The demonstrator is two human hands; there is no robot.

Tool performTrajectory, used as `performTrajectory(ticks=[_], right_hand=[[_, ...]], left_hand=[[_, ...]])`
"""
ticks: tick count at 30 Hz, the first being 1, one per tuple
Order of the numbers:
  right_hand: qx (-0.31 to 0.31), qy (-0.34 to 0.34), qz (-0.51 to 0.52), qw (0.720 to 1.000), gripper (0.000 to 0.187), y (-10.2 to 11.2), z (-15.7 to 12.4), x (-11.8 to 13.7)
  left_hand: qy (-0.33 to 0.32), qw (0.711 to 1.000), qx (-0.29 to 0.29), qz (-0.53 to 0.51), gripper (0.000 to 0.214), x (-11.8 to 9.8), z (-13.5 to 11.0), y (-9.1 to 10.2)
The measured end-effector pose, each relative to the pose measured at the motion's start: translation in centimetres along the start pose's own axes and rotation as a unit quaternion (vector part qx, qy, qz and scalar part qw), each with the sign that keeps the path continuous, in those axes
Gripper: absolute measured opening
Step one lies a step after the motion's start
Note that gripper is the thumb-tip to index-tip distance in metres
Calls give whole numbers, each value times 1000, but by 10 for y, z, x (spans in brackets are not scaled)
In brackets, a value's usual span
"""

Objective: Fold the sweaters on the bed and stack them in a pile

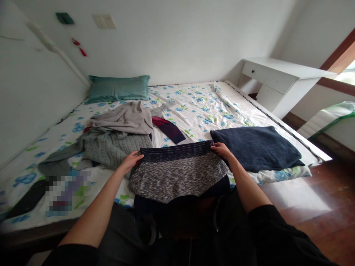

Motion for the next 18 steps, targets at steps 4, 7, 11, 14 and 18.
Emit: performTrajectory(ticks=[4, 7, 11, 14, 18], right_hand=[[83, 8, -55, 995, 55, -8, -15, -8], [95, 34, -74, 992, 51, -10, -27, -6], [126, 28, -74, 989, 46, -9, -37, -6], [56, 51, -137, 988, 46, 2, -38, -2], [-57, 103, -249, 961, 54, 9, -54, 13]], left_hand=[[51, 990, 45, 121, 70, 9, -22, 12], [98, 982, 93, 132, 78, 14, -43, 17], [140, 974, 172, 46, 75, 18, -67, 14], [131, 978, 146, 67, 68, 18, -69, 19], [-11, 977, 33, 211, 54, 2, -69, 29]])
Point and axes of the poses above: each hand's wrist, its own z-axis towards the middle knuckle, its own y-axis out of the back of the hand, x = y × z, the point moved 6 cm from there along z, towards the middle knuckle, and after that the axes turned 15 degrees about -z, right-handed, at the moved point
